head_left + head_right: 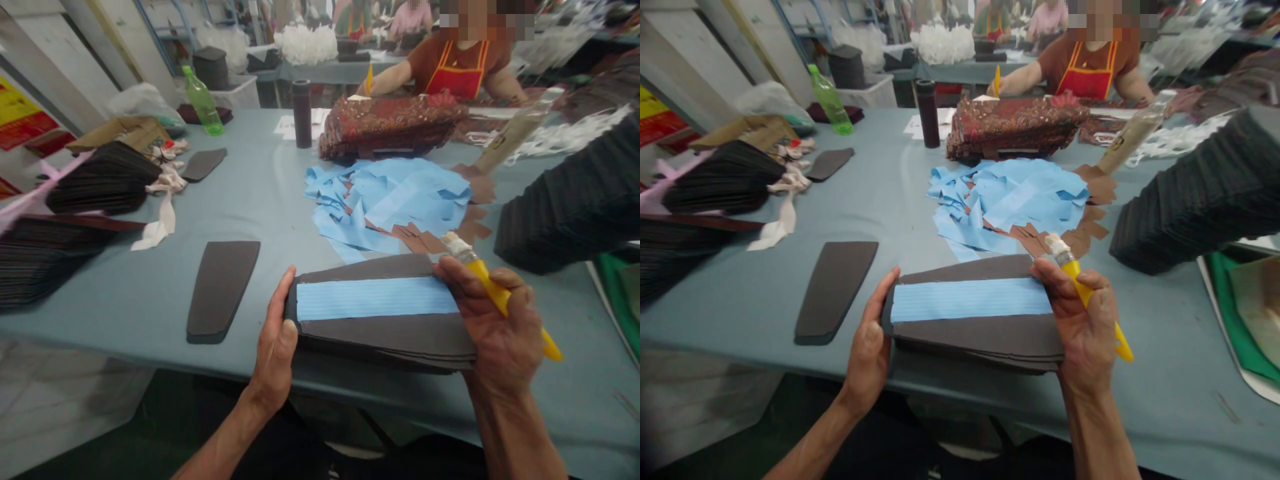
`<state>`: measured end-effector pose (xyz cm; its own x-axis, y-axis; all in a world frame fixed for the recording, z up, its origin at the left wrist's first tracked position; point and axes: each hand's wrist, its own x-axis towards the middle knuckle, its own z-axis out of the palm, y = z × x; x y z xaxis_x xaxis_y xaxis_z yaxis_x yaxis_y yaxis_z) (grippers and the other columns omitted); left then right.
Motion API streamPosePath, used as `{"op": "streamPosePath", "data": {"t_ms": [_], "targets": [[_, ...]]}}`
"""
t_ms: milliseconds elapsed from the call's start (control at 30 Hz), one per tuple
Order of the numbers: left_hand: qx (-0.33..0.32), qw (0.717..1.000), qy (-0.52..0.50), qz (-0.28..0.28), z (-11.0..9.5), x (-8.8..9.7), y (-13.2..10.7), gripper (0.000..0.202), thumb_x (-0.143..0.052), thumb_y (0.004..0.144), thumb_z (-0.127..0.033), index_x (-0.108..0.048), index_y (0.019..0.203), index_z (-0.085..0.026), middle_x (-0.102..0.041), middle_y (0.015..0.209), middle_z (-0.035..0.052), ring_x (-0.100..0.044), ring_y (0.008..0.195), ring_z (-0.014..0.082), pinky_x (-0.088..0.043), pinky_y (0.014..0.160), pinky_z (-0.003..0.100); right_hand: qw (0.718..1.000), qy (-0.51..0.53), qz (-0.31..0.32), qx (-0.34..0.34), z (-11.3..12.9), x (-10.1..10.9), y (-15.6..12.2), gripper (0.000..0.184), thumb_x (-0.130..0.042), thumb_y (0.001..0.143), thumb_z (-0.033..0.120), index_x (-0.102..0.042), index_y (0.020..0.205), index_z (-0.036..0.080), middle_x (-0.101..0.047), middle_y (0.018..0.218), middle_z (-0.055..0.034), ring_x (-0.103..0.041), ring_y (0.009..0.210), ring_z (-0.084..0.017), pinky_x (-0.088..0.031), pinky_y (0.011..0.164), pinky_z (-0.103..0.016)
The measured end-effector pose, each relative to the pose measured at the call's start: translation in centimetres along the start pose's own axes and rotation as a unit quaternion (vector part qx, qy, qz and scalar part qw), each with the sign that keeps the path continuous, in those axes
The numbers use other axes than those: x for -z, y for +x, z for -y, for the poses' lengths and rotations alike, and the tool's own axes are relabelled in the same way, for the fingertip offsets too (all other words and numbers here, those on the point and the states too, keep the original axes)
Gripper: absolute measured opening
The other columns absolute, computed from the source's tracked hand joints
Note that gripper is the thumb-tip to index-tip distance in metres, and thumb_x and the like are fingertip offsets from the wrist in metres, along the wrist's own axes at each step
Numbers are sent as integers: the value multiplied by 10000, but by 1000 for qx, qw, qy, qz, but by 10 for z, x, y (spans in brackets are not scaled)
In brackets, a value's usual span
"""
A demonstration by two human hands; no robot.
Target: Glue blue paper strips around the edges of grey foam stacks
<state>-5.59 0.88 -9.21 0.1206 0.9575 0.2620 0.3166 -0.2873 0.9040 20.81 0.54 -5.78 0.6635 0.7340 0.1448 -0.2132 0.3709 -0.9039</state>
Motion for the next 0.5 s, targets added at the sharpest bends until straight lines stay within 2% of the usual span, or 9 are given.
{"op": "streamPosePath", "data": {"t_ms": [133, 333, 500], "targets": [[52, 996, -65, -27, 4, -10, 4, 708, -152, 1119, -647, -426, 1629, -239, -503, 1675, 102, -501, 1534, 283, -465, 1238, 473, 1000, -9, -7, 4, 1, -1, -5, 210, -705, 928, 510, -637, 936, 312, -857, 997, 0, -809, 971, -239, -591, 938, -455], [92, 963, -227, -111, 8, -22, 8, 808, -334, 997, -858, -614, 1475, -269, -678, 1481, 101, -677, 1325, 312, -564, 1108, 446, 999, 26, 23, 9, -2, -2, -9, 271, -758, 888, 540, -648, 944, 298, -861, 983, 0, -814, 960, -207, -604, 899, -366], [120, 949, -255, -143, 9, -24, 15, 925, -389, 866, -983, -695, 1341, -251, -782, 1216, 96, -747, 1143, 306, -619, 945, 401, 999, 41, 24, 17, -3, -1, -11, 202, -719, 927, 482, -668, 958, 288, -857, 966, -1, -810, 959, -205, -604, 893, -367]]}}
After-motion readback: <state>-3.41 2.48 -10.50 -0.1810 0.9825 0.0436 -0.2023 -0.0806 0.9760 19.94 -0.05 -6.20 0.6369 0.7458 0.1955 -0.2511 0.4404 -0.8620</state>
